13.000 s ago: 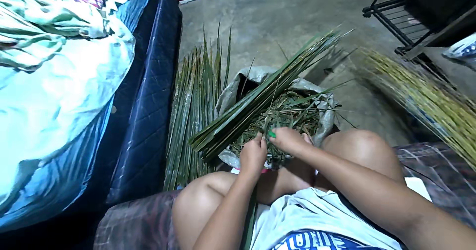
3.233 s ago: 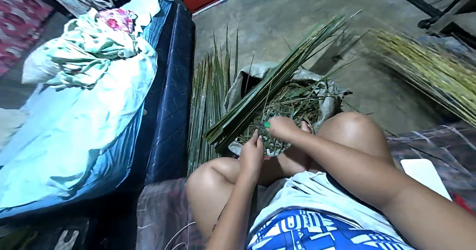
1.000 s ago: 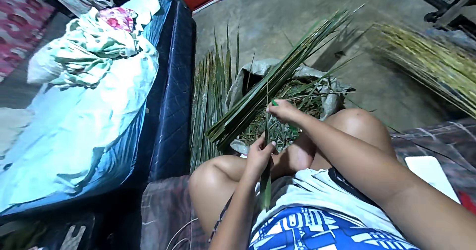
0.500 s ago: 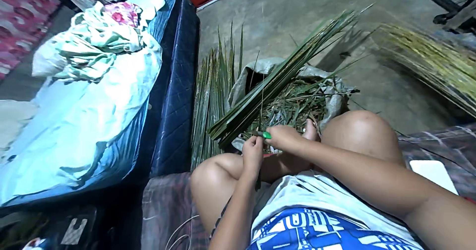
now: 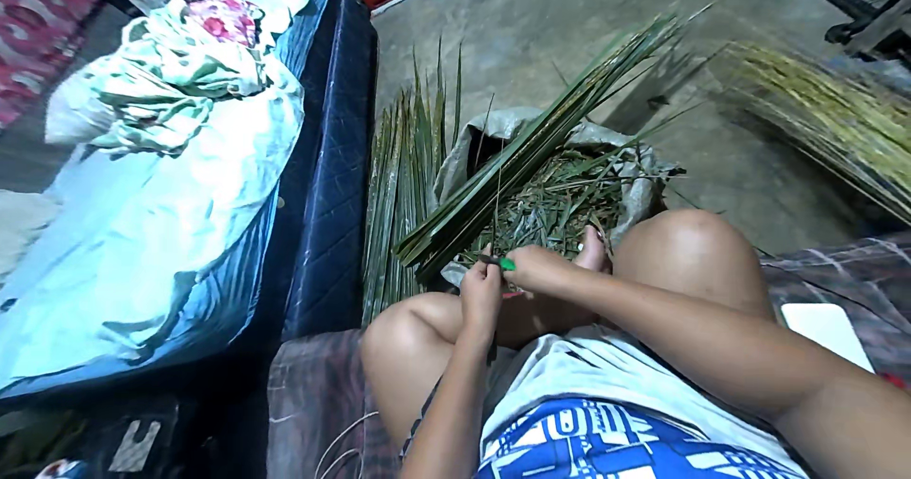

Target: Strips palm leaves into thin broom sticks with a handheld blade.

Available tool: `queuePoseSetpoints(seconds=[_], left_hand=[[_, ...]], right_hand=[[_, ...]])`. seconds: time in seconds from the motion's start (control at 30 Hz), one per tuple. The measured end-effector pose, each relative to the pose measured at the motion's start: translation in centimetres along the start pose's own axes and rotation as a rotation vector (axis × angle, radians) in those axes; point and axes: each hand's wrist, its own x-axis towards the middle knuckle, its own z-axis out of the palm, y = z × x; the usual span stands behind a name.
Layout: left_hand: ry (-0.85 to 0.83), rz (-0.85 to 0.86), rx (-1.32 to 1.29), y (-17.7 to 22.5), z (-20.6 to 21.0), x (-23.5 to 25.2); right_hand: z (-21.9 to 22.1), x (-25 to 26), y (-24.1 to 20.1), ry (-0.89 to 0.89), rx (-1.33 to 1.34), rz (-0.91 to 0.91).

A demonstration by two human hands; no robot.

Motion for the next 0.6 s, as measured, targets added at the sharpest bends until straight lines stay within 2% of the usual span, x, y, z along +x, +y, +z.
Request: queuePoseSetpoints(seconds=[0.1, 0.2, 0.27, 0.33, 0.47, 0.53, 0.6], left_hand=[[-0.064, 0.010, -0.002, 0.3, 0.1, -0.4], [-0.075, 0.007, -0.034, 0.6, 0.4, -0.9], [-0.079, 0.000, -0.034, 0.7, 0.2, -1.0], [-0.079, -0.007, -0.019, 0.4, 0.0, -0.8], [-0.030, -0.026, 0.021, -0.1, 0.3, -0.2], [-0.031, -0.057, 0.020, 0.2, 0.3, -0.2], [-0.039, -0.036, 0.017, 0.1, 0.4, -0.4]], right_hand=[[-1.1, 1.2, 0.4, 0.153, -0.127, 0.092], [-2.7, 3.0, 1.8, 0.352, -0.103, 0.188], [-3.6, 3.6, 2.6, 0.408, -0.057, 0.211], [-3.6, 3.1, 2.4, 0.328, -0.016, 0.169], [-0.8, 0.9, 0.9, 0.006, 0.049, -0.003], [0.1, 0.3, 0.3, -0.039, 0.024, -0.007], [-0.3, 0.6, 0.3, 0.027, -0.068, 0.046]])
